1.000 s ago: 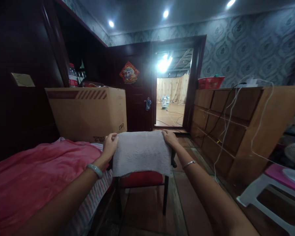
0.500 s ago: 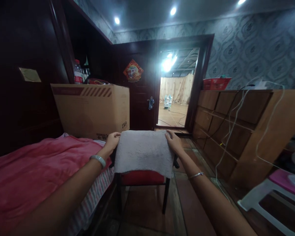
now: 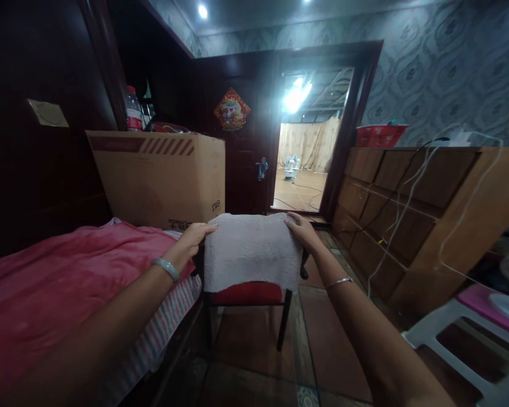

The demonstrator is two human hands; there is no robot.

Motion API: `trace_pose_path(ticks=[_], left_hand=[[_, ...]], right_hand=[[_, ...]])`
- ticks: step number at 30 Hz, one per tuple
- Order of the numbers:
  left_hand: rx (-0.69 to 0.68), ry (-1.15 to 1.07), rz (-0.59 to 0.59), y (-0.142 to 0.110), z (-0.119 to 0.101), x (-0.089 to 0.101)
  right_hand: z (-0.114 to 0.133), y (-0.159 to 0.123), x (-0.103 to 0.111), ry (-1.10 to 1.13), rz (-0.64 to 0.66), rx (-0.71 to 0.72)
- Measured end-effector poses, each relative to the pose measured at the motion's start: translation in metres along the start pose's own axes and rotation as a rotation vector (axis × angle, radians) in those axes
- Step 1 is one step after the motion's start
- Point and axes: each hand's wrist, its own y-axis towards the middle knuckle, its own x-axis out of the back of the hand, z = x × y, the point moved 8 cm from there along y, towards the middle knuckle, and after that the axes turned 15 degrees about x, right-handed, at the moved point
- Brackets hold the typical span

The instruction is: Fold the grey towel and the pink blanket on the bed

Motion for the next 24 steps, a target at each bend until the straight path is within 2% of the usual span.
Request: trace_pose_path(ticks=[6,11,14,18,24], left_hand=[[-0.025,0.082,-0.040,-0.008,0.005,0.006],[-0.087,0.109,-0.085,-0.013,0.001,0.006],[-0.127,0.124,-0.102,-0.012,-0.006,0.008],[-0.137,0.144,-0.096,-0.005,-0.011,0.008],[-0.107,0.191,-0.064,0.001,-0.004,0.009]], right_hand=[[0.007,0.022,-0.005,-0.179,0.045,-0.046],[0.015,0.036,-0.018,-0.202,0.058,0.013],[0.012,0.030,-0.025,-0.232,0.082,0.015],[0.005,0.018,-0.022,-0.278,0.041,-0.008],[0.007,0.005,-0.020,-0.293,0.005,0.007]])
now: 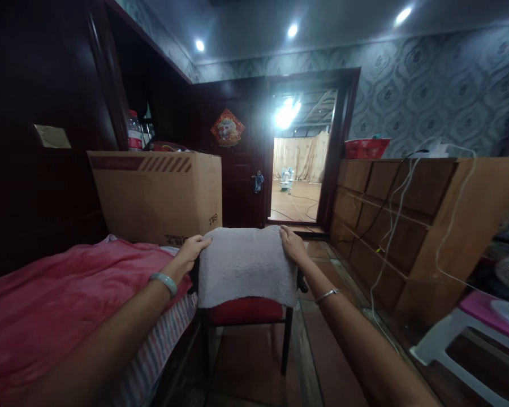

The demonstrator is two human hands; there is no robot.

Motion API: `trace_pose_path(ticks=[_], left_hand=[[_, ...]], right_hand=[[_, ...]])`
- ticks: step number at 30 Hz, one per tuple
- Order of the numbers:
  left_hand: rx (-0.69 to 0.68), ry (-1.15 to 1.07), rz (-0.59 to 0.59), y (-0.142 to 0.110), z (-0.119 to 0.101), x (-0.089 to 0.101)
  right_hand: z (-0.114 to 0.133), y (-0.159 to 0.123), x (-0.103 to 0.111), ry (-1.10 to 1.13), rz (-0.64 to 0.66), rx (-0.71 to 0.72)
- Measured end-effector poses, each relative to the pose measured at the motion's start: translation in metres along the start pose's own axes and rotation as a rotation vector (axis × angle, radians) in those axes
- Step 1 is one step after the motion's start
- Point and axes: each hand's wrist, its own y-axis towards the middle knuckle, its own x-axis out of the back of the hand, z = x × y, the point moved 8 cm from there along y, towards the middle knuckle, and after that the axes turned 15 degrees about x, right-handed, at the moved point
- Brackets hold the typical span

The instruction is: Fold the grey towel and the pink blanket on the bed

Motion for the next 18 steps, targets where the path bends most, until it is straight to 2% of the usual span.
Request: trace_pose_path(ticks=[3,5,7,8,10,11,13,18], left_hand=[[-0.005,0.031,-0.024,0.001,0.000,0.005],[-0.063,0.087,-0.110,0.000,-0.009,0.014],[-0.266,0.293,-0.204,-0.010,-0.033,0.015],[-0.412,0.454,-0.211,-0.017,-0.046,0.007],[-0.671,0.811,-0.100,-0.034,-0.058,-0.023],[-0.734,0.952,-0.007,-0.039,-0.056,-0.038],[-0.756,1.120,0.121,-0.042,-0.046,-0.057],[-0.785,1.159,0.157,-0.034,-0.038,-0.066]], right_hand=[[0.010,-0.003,0.006,-0.051,-0.019,0.026],[0.030,-0.003,0.011,-0.106,-0.027,0.146],[0.056,-0.003,0.010,-0.164,0.030,0.316],[0.068,-0.004,0.005,-0.189,0.095,0.395],[0.084,-0.007,-0.005,-0.220,0.249,0.507],[0.089,-0.009,-0.010,-0.223,0.313,0.546],[0.094,-0.011,-0.015,-0.210,0.387,0.597],[0.093,-0.013,-0.016,-0.211,0.391,0.585]])
